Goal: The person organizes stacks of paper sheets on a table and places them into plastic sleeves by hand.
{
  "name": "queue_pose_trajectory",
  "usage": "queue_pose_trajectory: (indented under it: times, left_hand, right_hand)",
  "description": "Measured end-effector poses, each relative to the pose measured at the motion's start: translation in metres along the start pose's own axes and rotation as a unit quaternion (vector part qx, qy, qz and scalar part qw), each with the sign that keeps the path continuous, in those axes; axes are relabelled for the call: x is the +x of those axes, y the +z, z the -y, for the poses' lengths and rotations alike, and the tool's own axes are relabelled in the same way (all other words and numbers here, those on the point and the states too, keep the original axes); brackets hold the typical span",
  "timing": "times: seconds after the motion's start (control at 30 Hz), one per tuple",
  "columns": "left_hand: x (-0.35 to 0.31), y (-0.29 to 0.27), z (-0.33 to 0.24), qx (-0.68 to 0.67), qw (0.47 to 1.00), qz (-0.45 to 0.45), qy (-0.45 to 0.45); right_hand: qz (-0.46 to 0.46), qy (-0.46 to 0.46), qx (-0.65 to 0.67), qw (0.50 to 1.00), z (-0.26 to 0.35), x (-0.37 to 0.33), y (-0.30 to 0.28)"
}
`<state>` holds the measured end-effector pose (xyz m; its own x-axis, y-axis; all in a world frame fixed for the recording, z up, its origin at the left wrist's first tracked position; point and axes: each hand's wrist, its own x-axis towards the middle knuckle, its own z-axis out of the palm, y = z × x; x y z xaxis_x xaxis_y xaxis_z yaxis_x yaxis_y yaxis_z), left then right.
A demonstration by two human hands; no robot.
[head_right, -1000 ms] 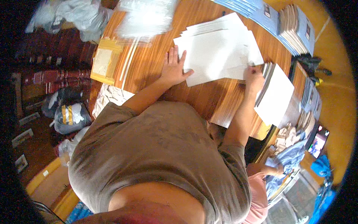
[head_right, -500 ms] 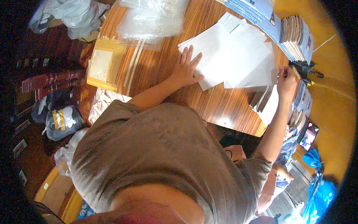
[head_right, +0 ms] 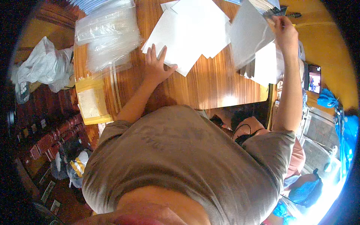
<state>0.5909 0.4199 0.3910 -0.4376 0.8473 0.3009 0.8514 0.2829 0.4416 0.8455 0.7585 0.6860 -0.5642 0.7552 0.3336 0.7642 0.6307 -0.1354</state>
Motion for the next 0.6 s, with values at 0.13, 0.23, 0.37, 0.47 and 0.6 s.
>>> queue_pose_trajectory:
  times: [0.13,0.23,0.37,0.47,0.6]
  left_hand:
    - [0.006,0.003,-0.009,0.003,0.999,-0.050,0.018]
    - [0.018,-0.001,-0.032,-0.105,0.992,-0.069,0.028]
    - [0.026,0.029,-0.062,-0.436,0.898,0.027,-0.052]
    - [0.036,0.054,-0.107,-0.706,0.649,0.203,-0.198]
    - [0.065,0.055,-0.171,-0.854,0.410,0.262,-0.183]
  right_hand:
    - [-0.034,0.000,0.071,0.997,-0.022,-0.005,-0.015]
    - [0.060,-0.011,0.100,0.993,-0.034,-0.018,-0.019]
    - [-0.068,0.067,0.205,0.974,0.003,-0.038,-0.083]
    - [-0.115,0.035,0.246,0.962,0.004,-0.053,-0.118]
    - [-0.155,0.079,0.259,0.950,-0.008,-0.060,-0.134]
